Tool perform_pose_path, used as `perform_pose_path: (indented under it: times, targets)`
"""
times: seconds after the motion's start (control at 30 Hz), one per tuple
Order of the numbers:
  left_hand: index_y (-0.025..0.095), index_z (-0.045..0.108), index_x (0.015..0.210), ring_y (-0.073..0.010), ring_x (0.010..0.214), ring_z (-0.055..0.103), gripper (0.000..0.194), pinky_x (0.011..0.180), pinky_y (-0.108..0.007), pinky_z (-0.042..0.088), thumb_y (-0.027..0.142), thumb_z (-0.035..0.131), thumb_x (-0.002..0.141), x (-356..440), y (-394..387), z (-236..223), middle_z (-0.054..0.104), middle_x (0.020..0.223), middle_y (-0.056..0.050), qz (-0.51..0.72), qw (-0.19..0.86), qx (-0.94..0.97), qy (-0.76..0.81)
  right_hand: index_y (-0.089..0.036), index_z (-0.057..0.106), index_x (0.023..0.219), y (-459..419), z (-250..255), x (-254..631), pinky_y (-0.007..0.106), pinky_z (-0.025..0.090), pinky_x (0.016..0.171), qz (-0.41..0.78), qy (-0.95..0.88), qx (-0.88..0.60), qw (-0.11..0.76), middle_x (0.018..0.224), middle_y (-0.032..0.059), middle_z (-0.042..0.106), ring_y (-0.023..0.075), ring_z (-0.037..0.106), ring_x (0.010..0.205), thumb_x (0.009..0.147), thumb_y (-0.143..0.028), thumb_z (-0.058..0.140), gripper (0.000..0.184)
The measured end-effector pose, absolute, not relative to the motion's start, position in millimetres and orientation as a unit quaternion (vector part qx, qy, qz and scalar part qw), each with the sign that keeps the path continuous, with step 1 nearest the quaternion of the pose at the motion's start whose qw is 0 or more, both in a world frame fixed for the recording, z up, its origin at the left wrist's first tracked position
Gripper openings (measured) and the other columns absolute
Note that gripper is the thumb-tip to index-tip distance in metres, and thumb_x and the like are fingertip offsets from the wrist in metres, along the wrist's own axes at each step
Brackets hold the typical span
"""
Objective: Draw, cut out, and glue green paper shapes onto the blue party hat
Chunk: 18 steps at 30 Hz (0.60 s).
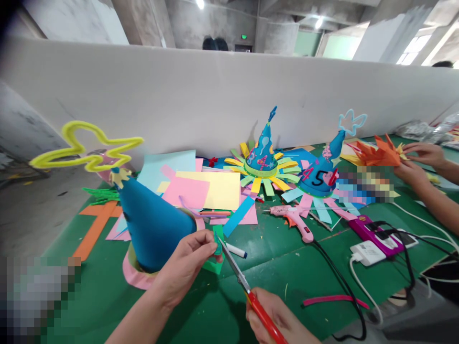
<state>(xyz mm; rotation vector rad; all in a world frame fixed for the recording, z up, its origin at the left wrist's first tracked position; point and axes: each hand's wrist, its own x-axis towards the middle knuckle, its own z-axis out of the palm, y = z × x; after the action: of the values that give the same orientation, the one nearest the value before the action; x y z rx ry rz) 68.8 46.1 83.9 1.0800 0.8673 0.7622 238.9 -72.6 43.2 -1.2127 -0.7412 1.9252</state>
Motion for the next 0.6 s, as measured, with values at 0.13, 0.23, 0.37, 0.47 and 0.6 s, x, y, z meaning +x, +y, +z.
perform_pose_path:
  times: [0.13, 0.23, 0.37, 0.47, 0.6]
  targets:
    - [0.016, 0.049, 0.059, -0.0117, 0.058, 0.052, 0.016, 0.061, -0.025, 0.034, 0.022, 0.058, 0.071, 68, 46, 83, 0.047, 0.056, 0.004, 0.34, 0.711, 0.475, 0.391, -0.017, 0.051, 0.077, -67, 51, 237, 0.018, 0.023, 0.045, 0.745, -0.327, -0.455, 0.363, 0.06, -0.0064, 0.033, 0.0049, 0.025, 0.049, 0.06, -0.058, 0.067, 0.046]
    - [0.016, 0.049, 0.06, -0.0113, 0.058, 0.051, 0.016, 0.061, -0.024, 0.034, 0.021, 0.058, 0.071, 68, 46, 81, 0.047, 0.056, 0.004, 0.342, 0.715, 0.47, 0.388, -0.018, 0.045, 0.068, -63, 42, 238, 0.019, 0.02, 0.043, 0.738, -0.389, -0.413, 0.367, 0.058, -0.0072, 0.028, 0.0052, 0.019, 0.047, 0.064, -0.061, 0.061, 0.046]
    - [0.016, 0.049, 0.059, -0.011, 0.056, 0.051, 0.017, 0.059, -0.024, 0.034, 0.023, 0.058, 0.072, 69, 46, 80, 0.047, 0.055, 0.004, 0.351, 0.712, 0.463, 0.394, -0.019, 0.038, 0.068, -60, 22, 240, 0.018, 0.016, 0.041, 0.723, -0.443, -0.371, 0.379, 0.058, -0.0069, 0.029, 0.0044, 0.02, 0.046, 0.067, -0.064, 0.055, 0.048]
    - [0.016, 0.05, 0.06, -0.0109, 0.055, 0.05, 0.018, 0.058, -0.024, 0.034, 0.025, 0.059, 0.072, 71, 45, 81, 0.049, 0.053, 0.004, 0.357, 0.709, 0.461, 0.397, -0.018, 0.04, 0.07, -59, 16, 240, 0.018, 0.015, 0.04, 0.708, -0.458, -0.383, 0.378, 0.059, -0.0069, 0.029, 0.0038, 0.02, 0.046, 0.067, -0.065, 0.054, 0.049]
    - [0.015, 0.05, 0.059, -0.0105, 0.055, 0.05, 0.017, 0.057, -0.023, 0.034, 0.024, 0.059, 0.071, 71, 44, 81, 0.049, 0.054, 0.004, 0.367, 0.705, 0.456, 0.401, -0.016, 0.046, 0.074, -59, 17, 239, 0.018, 0.017, 0.041, 0.697, -0.46, -0.408, 0.369, 0.059, -0.006, 0.034, 0.0039, 0.024, 0.046, 0.067, -0.066, 0.052, 0.051]
